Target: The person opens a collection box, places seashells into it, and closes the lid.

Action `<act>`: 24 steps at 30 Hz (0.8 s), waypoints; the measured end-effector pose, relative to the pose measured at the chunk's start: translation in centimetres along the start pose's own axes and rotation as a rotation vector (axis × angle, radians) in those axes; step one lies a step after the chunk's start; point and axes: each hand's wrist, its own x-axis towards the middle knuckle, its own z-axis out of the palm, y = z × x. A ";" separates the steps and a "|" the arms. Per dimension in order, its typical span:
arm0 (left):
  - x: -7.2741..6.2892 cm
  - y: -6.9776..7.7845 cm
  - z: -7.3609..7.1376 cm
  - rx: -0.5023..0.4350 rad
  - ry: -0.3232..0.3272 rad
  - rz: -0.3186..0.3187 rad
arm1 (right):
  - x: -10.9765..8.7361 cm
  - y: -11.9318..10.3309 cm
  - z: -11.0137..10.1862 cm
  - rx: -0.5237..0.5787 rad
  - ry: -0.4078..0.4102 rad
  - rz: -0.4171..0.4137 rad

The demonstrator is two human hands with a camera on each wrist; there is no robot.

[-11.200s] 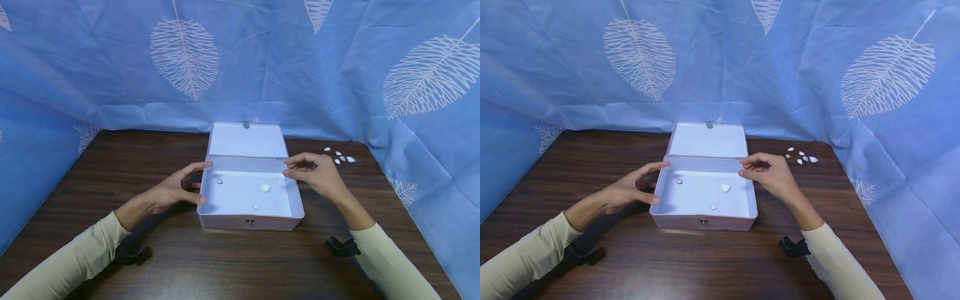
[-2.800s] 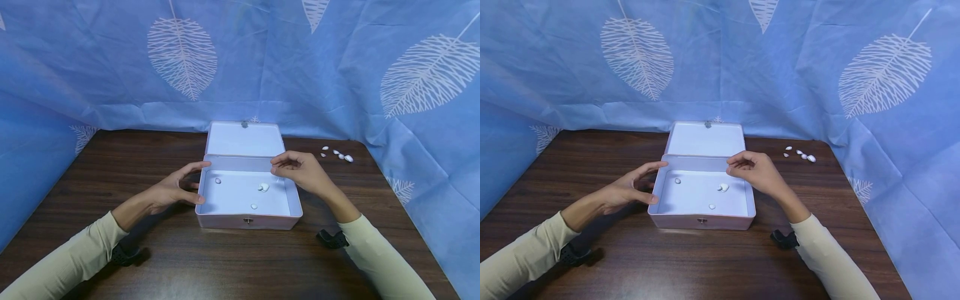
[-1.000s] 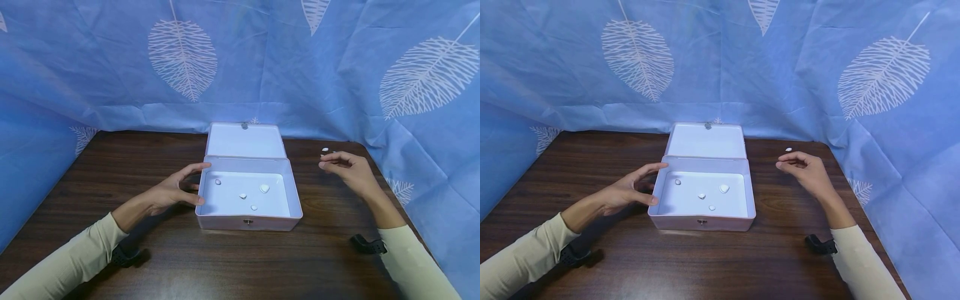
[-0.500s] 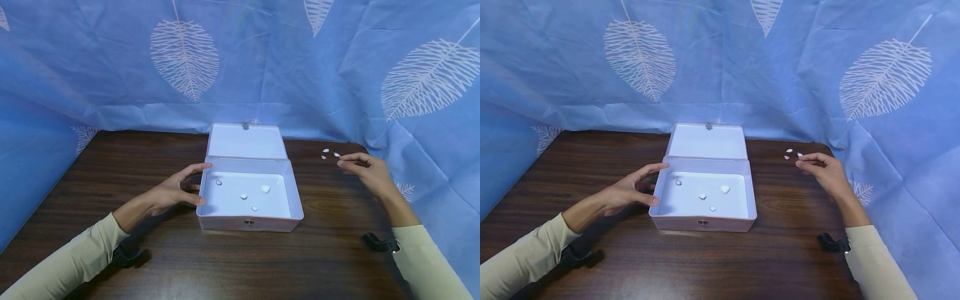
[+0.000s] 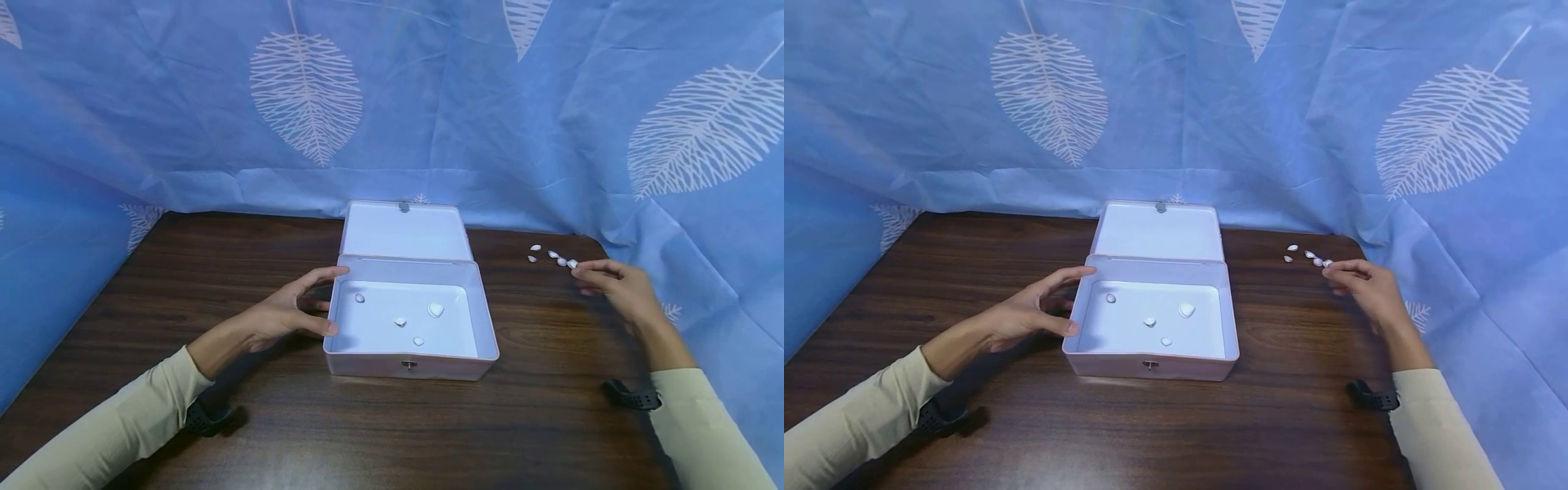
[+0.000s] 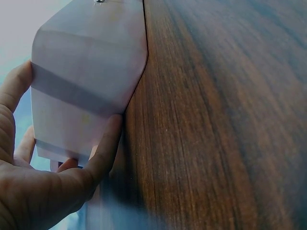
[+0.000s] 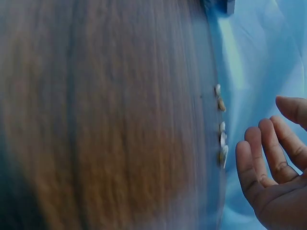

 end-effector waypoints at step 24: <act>0.0 0.2 0.0 -0.010 -0.007 -0.014 | 2.8 1.7 -2.7 -0.018 0.044 0.200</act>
